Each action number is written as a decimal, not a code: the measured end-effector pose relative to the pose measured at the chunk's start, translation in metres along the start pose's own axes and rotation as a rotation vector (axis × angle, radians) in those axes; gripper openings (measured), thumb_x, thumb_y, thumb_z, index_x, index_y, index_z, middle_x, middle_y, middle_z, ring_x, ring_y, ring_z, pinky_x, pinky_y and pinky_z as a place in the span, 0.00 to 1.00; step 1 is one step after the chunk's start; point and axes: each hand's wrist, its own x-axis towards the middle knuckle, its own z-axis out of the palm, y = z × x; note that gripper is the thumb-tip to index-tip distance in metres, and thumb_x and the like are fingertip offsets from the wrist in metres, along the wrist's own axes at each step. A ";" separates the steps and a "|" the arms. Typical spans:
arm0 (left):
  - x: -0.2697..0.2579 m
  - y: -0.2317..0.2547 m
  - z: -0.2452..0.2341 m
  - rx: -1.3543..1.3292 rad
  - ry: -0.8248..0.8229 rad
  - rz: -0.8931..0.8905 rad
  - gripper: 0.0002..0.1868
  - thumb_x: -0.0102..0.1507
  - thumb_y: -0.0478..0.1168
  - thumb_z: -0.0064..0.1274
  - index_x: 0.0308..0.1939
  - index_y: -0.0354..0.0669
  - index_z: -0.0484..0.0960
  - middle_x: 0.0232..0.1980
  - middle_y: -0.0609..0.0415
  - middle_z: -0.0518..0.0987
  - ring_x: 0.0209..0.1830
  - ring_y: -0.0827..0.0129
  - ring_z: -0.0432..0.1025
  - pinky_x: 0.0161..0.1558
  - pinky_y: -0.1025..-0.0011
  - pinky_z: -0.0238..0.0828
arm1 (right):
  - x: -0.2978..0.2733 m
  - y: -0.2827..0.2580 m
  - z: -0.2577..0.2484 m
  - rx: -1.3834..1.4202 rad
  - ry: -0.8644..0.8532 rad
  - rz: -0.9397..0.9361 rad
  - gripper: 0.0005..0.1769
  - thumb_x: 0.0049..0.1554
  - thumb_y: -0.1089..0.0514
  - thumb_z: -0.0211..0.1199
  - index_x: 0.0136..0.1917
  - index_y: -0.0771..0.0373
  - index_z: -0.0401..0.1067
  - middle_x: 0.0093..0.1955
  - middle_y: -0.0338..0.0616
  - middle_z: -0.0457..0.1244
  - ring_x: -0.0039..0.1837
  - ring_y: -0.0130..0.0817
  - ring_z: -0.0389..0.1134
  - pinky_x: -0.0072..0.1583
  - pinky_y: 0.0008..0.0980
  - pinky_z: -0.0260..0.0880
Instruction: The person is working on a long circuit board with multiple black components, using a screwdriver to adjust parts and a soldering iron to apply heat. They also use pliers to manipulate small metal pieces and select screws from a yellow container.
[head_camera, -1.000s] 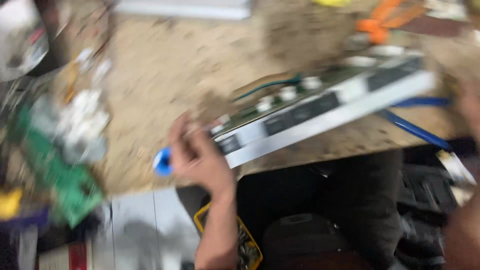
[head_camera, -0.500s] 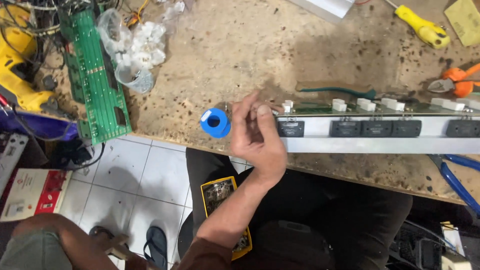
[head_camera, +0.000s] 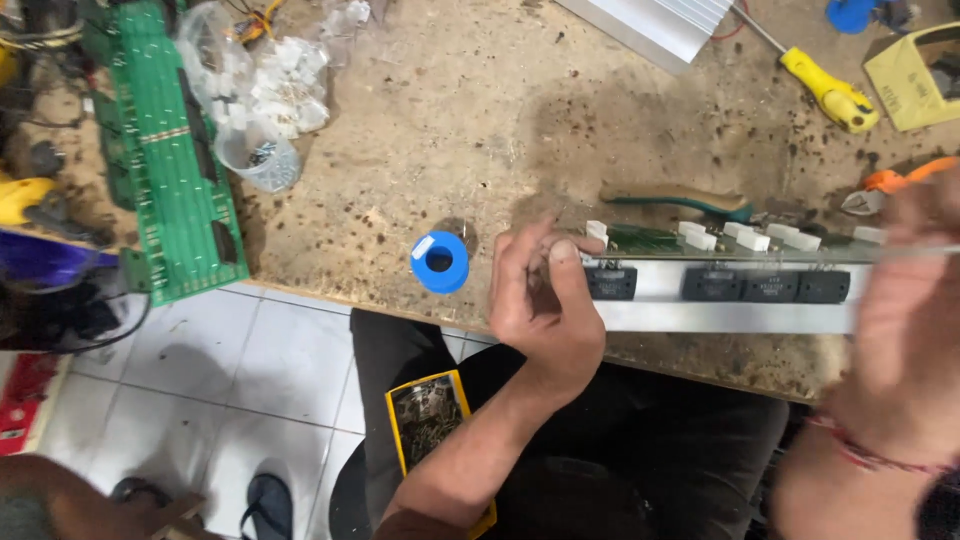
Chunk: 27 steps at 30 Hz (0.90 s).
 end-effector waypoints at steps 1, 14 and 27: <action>-0.001 0.000 -0.001 -0.010 0.002 -0.011 0.11 0.73 0.33 0.44 0.56 0.33 0.75 0.33 0.49 0.81 0.35 0.69 0.72 0.37 0.71 0.68 | 0.003 0.004 0.026 -0.015 0.002 0.000 0.13 0.75 0.61 0.57 0.72 0.55 0.72 0.69 0.33 0.62 0.69 0.20 0.62 0.72 0.08 0.72; 0.005 -0.003 0.000 -0.012 -0.001 -0.016 0.11 0.72 0.33 0.45 0.58 0.36 0.73 0.32 0.50 0.81 0.33 0.67 0.73 0.40 0.68 0.71 | 0.007 0.056 0.166 -0.528 -0.235 -0.291 0.34 0.69 0.25 0.51 0.39 0.48 0.41 0.32 0.31 0.36 0.30 0.27 0.29 0.35 0.32 0.35; 0.004 -0.003 0.003 -0.009 0.029 -0.023 0.11 0.70 0.30 0.45 0.57 0.33 0.74 0.34 0.46 0.79 0.30 0.66 0.76 0.36 0.69 0.73 | 0.012 0.065 0.176 -0.619 -0.222 -0.423 0.40 0.68 0.22 0.49 0.36 0.48 0.33 0.27 0.30 0.31 0.27 0.25 0.26 0.30 0.30 0.31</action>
